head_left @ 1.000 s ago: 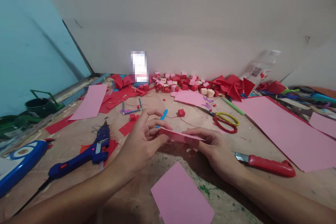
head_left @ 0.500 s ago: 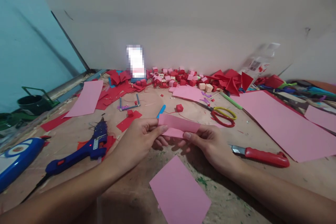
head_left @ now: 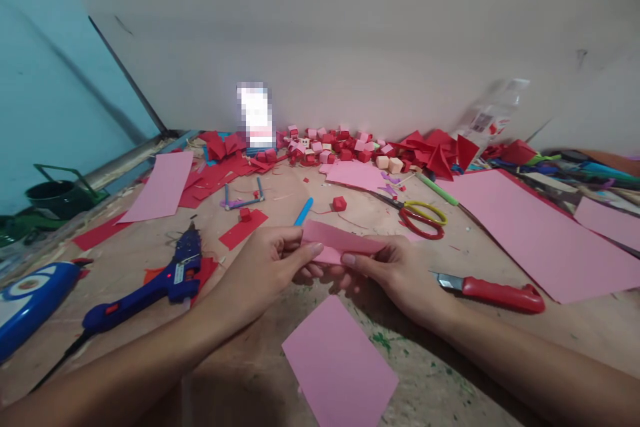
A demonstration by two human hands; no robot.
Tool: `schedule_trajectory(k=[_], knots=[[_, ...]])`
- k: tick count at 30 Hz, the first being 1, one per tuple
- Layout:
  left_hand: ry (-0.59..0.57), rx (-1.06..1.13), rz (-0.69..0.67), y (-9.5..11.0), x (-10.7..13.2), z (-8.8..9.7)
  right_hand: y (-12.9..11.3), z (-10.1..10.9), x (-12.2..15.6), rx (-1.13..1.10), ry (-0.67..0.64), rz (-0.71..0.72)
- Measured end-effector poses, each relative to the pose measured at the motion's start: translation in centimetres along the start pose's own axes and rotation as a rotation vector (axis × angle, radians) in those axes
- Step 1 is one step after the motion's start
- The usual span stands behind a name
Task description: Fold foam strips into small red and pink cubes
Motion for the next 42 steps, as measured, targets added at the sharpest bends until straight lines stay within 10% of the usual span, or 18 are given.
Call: schedule_trajectory(k=[42], knots=[[0.011,0.049,0.054,-0.4,-0.7,1.1,0.9,0.3,-0.5,-0.167,-0.104,0.055]])
Point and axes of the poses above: each hand's wrist, its own x-axis away from the middle knuckle, its own z-axis out of the back of the hand, y = z × x, the point moved 4 cm from there along -x, towards the middle knuckle, and after that the axes turned 14 degrees about x, right-handed, at the moved point
